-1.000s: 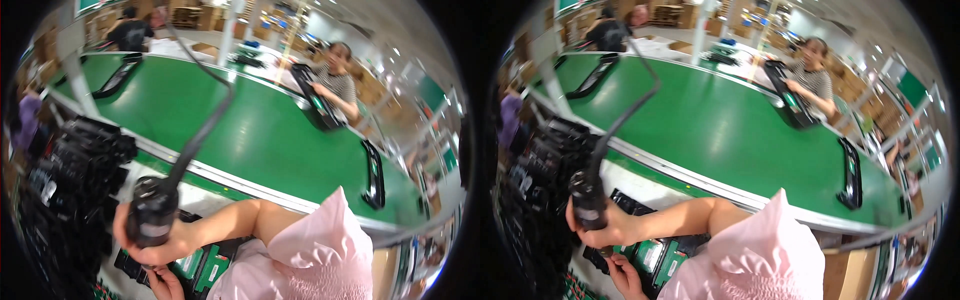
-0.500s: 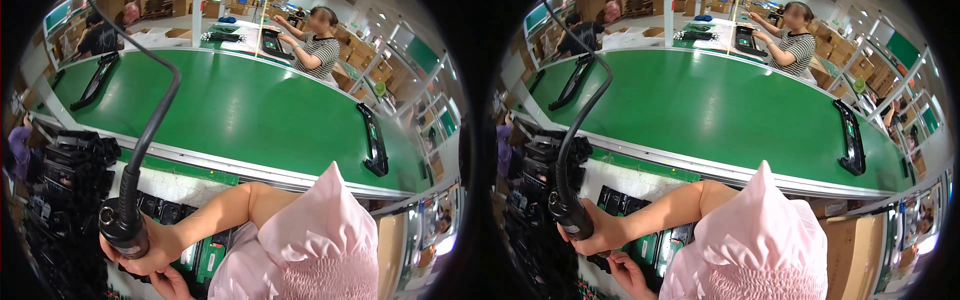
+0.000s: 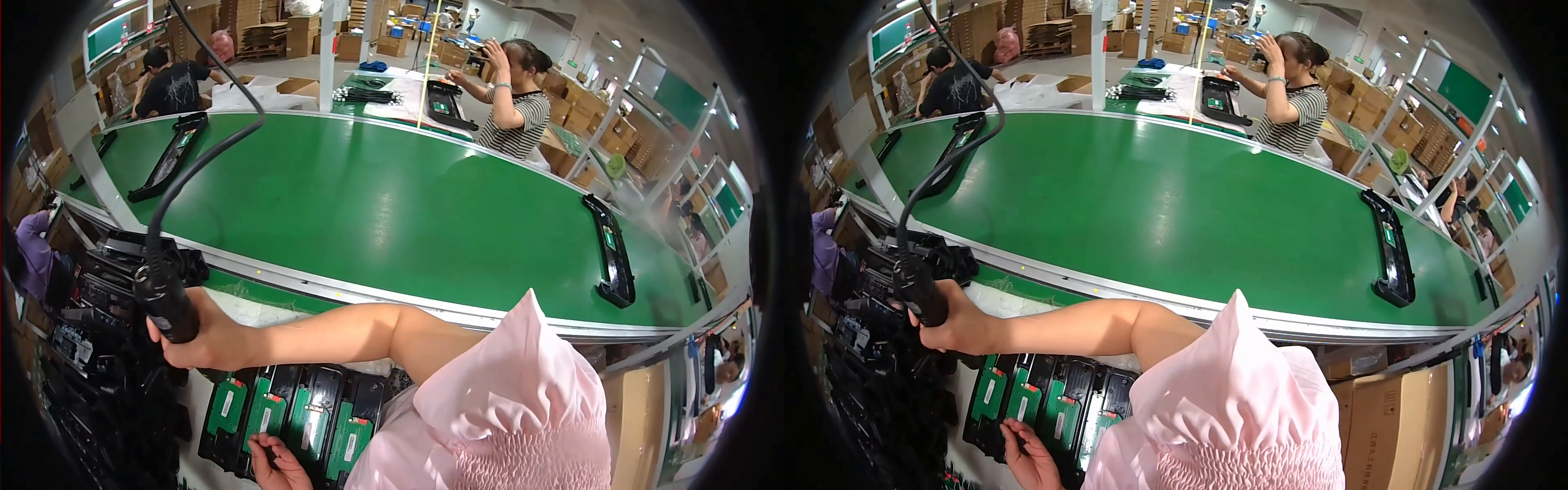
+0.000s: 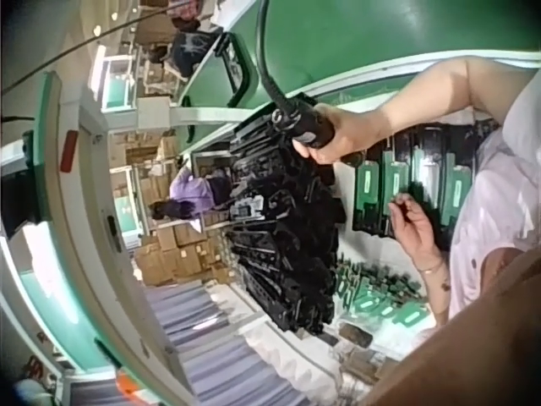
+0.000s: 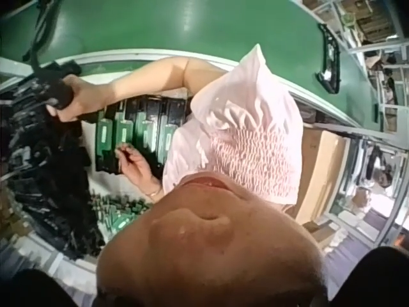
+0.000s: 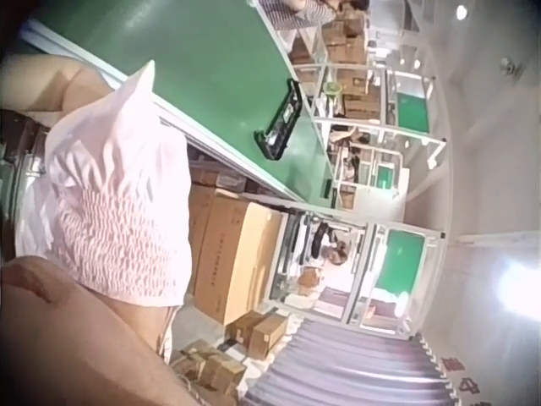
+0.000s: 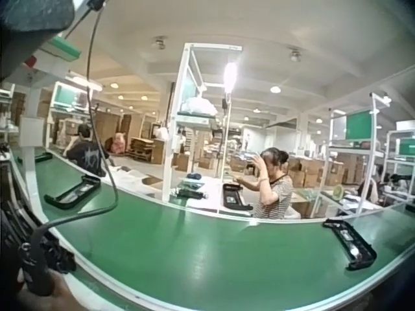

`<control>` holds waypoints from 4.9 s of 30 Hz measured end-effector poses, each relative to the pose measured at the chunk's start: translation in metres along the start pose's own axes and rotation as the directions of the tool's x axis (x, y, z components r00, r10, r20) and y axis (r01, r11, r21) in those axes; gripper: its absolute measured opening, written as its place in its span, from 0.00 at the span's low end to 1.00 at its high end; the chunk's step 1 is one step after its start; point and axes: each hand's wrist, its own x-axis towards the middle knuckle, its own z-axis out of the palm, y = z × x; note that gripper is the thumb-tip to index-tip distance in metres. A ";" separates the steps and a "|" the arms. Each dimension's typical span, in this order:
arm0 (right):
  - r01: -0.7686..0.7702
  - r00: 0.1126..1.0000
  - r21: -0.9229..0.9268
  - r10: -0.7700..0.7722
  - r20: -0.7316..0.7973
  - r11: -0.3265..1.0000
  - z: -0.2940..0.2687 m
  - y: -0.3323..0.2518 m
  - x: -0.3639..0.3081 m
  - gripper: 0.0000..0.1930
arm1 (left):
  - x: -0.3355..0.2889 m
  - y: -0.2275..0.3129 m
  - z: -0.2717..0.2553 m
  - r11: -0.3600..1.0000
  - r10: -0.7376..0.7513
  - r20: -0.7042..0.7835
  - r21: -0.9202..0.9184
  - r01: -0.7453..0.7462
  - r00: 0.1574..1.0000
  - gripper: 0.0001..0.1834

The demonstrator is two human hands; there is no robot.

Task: Assemble electronic circuit boards into plastic housings and secure them with an electric screwdriver.

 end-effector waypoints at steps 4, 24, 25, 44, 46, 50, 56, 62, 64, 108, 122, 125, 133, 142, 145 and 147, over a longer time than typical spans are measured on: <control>0.083 0.996 0.026 -0.082 -0.021 0.996 -0.004 0.031 0.015 0.08 | -0.010 -0.009 0.008 0.977 0.210 -0.128 0.054 -0.204 0.969 0.12; 0.011 0.999 -0.221 -0.017 -0.028 0.975 -0.029 0.056 0.030 0.09 | 0.002 -0.018 0.012 0.899 0.414 -0.222 0.254 -0.357 0.883 0.09; 0.009 0.999 -0.226 -0.016 -0.030 0.974 -0.031 0.057 0.029 0.09 | 0.001 -0.019 0.011 0.901 0.409 -0.222 0.250 -0.354 0.885 0.09; 0.008 0.994 -0.460 0.043 0.100 0.888 -0.021 0.051 0.043 0.02 | 0.002 -0.021 0.015 0.896 0.405 -0.135 0.255 -0.363 0.904 0.08; -0.139 0.989 -0.323 0.151 0.012 0.936 -0.020 0.050 0.038 0.07 | 0.002 -0.019 0.010 0.907 0.387 -0.167 0.245 -0.342 0.907 0.08; 0.005 0.976 0.122 -0.032 0.215 0.993 -0.007 0.016 0.004 0.10 | -0.004 -0.024 0.003 0.903 0.418 -0.165 0.179 -0.390 0.893 0.08; 0.027 0.928 0.199 -0.099 0.359 0.980 0.011 -0.037 -0.048 0.14 | 0.009 -0.024 0.011 0.913 0.402 -0.148 0.144 -0.383 0.903 0.05; -0.052 0.910 0.152 -0.015 0.413 0.987 0.017 -0.025 -0.057 0.10 | -0.001 -0.019 0.008 0.789 0.549 -0.203 0.447 -0.422 0.811 0.08; 0.028 0.906 0.144 -0.086 0.415 0.989 0.018 -0.033 -0.059 0.10 | 0.001 -0.018 0.005 0.841 0.474 -0.149 0.368 -0.396 0.868 0.10; 0.040 0.997 -0.184 -0.027 0.074 0.982 -0.002 0.048 -0.003 0.10 | 0.003 -0.018 0.018 0.806 0.438 -0.089 0.480 -0.346 0.895 0.12; -0.027 0.995 -0.242 0.050 0.089 0.970 -0.002 0.059 0.003 0.10 | 0.001 -0.016 0.018 0.841 0.409 -0.175 0.453 -0.295 0.896 0.13; -0.038 0.990 -0.264 0.072 0.121 0.964 0.000 0.060 0.005 0.10 | 0.001 -0.015 0.019 0.849 0.399 -0.147 0.433 -0.304 0.905 0.12; 0.020 0.972 -0.380 0.071 0.225 0.925 0.003 0.064 0.008 0.05 | 0.004 -0.018 0.015 0.857 0.414 -0.135 0.390 -0.336 0.900 0.11; 0.102 0.955 -0.082 -0.074 0.289 0.991 0.026 0.023 -0.012 0.12 | 0.002 -0.016 0.006 0.889 0.423 -0.149 0.257 -0.378 0.894 0.09; 0.070 0.907 0.084 -0.099 0.410 0.994 0.039 -0.018 -0.033 0.15 | -0.003 -0.018 0.008 0.896 0.414 -0.103 0.222 -0.385 0.904 0.09; 0.061 0.929 0.043 -0.073 0.364 0.997 0.038 -0.041 -0.043 0.16 | 0.011 -0.020 0.018 0.864 0.439 -0.108 0.322 -0.387 0.892 0.08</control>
